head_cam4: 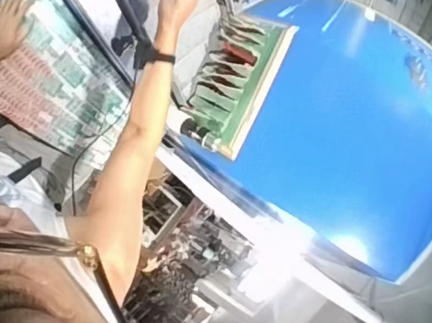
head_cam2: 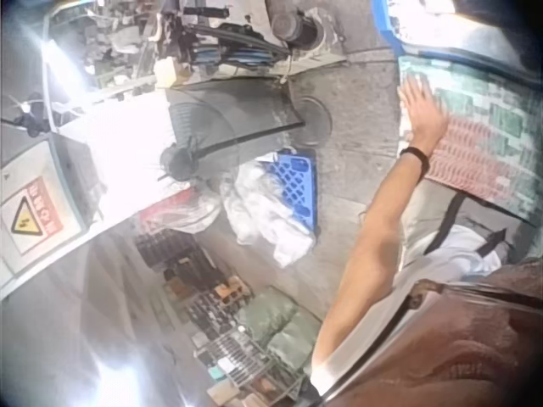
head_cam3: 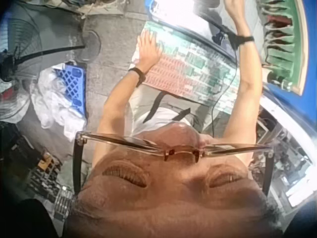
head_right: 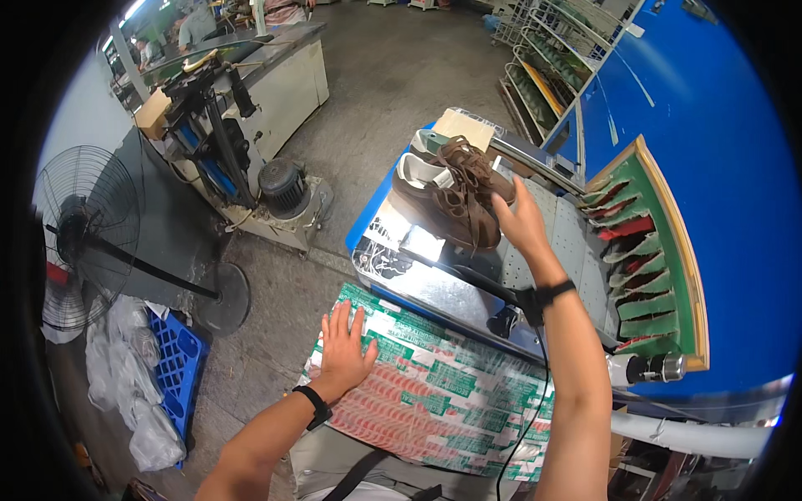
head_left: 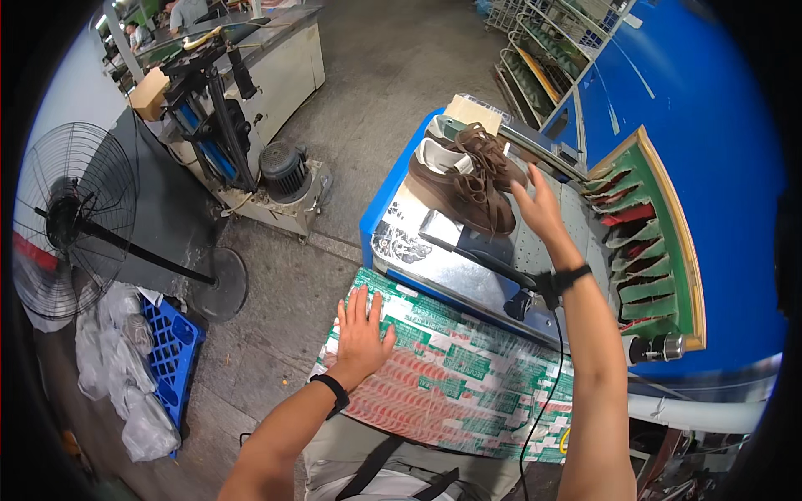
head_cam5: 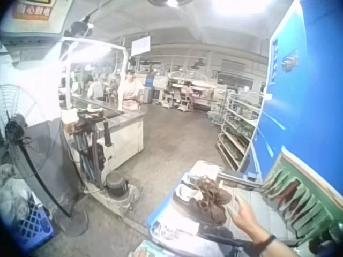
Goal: Inserting shoelaces and assembling shoe components at a factory workstation.
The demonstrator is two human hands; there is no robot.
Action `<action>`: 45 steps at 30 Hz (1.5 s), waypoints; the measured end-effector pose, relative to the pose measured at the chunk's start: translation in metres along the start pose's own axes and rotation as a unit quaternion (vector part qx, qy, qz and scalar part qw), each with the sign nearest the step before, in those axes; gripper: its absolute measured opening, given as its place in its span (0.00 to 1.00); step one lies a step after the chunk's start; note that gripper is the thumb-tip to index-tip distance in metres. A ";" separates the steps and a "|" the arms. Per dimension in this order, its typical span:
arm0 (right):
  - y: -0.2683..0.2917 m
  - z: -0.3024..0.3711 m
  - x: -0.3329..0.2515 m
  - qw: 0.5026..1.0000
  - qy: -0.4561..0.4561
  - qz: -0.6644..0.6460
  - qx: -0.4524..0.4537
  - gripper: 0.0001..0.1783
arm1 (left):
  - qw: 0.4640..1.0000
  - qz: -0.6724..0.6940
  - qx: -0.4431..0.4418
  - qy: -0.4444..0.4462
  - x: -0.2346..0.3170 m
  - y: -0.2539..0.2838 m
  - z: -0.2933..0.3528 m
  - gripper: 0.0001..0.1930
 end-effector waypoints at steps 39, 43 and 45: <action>0.082 0.530 0.116 0.962 -0.210 0.135 0.109 0.16 | 0.999 -0.052 0.009 0.008 0.004 -0.006 0.006 0.39; 0.079 0.528 0.114 0.966 -0.191 0.138 0.107 0.16 | 0.998 -0.059 0.009 0.005 0.001 -0.005 0.008 0.40; 0.079 0.529 0.114 0.965 -0.194 0.142 0.103 0.16 | 0.998 -0.058 0.007 0.006 0.002 -0.005 0.008 0.40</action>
Point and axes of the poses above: each hand's wrist, its own z-axis away from the middle knuckle, its own y-axis out of the back of the hand, x = y × z, the point moved 9 cm from there along -z, towards the middle knuckle, and after that the axes turned 9 degrees about z, right-handed, at the moved point
